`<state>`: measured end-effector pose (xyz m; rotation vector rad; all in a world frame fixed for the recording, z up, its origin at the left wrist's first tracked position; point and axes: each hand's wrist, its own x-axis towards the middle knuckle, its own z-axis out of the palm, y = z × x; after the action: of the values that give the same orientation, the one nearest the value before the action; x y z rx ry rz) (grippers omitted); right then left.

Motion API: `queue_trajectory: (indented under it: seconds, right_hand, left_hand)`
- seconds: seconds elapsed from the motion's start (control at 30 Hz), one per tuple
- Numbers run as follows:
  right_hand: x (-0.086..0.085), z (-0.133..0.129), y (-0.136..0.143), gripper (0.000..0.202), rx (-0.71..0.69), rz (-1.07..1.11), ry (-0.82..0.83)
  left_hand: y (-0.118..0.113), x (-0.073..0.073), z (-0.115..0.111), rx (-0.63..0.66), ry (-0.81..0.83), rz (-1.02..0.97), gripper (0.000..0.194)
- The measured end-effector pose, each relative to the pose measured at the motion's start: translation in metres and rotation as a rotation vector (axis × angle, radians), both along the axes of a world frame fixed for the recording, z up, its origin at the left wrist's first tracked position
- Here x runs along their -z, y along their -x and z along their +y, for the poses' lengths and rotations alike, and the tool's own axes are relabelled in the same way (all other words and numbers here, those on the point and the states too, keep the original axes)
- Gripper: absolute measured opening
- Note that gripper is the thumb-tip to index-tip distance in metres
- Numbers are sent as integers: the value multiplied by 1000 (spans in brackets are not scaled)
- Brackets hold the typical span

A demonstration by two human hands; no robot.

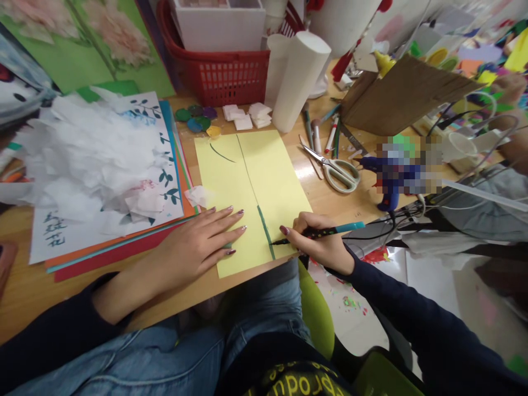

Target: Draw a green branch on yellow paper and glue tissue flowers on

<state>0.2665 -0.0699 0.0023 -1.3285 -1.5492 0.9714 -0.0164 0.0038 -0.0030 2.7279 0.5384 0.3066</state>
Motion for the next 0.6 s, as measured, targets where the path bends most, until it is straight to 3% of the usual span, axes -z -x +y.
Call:
queue_trajectory:
  seconds: [0.6]
  right_hand:
    - [0, 0, -1, 40, -22, -3, -4]
  left_hand:
    - [0, 1, 0, 0, -13, -3, 44]
